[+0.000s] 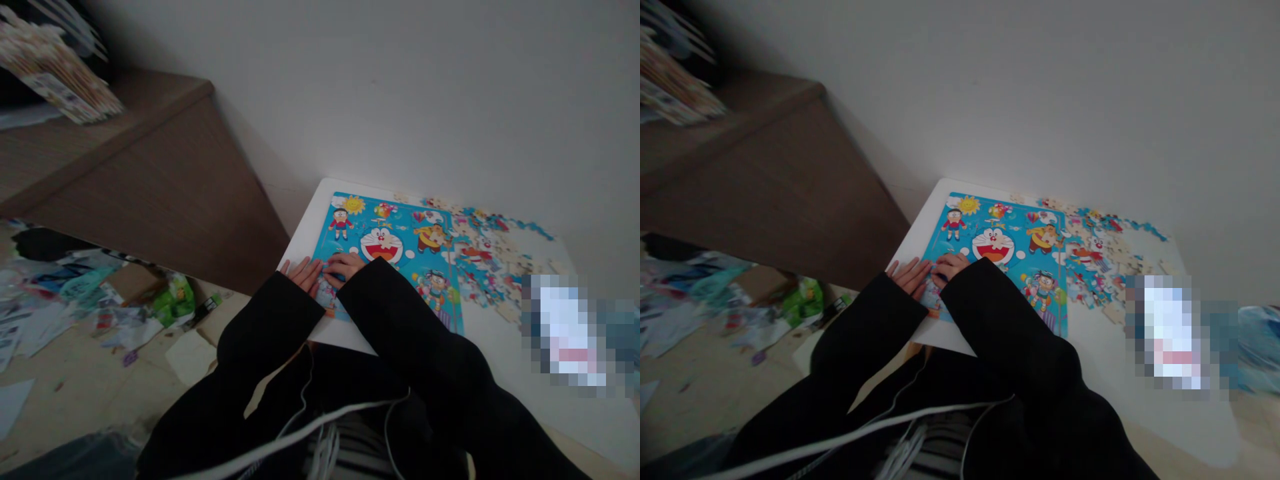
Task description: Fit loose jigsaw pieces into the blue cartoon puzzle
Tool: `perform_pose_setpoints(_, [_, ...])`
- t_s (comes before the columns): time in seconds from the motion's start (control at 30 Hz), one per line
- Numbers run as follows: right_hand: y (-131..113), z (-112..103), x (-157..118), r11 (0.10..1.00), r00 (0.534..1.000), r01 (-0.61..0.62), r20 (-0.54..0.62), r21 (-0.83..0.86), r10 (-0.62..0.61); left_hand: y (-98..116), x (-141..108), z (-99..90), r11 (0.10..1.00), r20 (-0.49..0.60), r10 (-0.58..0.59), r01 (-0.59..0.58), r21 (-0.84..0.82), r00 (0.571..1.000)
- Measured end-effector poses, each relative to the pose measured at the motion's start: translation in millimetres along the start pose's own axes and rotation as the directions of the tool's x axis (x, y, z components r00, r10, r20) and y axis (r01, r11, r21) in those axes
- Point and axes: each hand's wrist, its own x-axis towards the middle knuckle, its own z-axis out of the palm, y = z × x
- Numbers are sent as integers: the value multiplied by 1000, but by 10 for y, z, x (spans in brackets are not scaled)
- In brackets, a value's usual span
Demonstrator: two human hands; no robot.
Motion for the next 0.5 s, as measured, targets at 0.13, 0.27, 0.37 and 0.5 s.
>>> perform_pose_setpoints(0.13, [-15,46,6,996,999,38,16,-80,-37,-36,-9,19,999,-8,31,-31,6,999])
perform_pose_setpoints(0.27, [-84,179,21,963,984,115,159,-243,-77,-41,-5,21,998,-1,57,-57,34,998])
perform_pose_setpoints(0.37, [-185,212,-6,939,983,116,174,-324,-61,-49,-12,28,997,12,47,-47,58,999])
perform_pose_setpoints(0.5, [-293,142,-44,932,987,-6,149,-362,64,-133,-37,80,994,-43,88,-85,71,995])
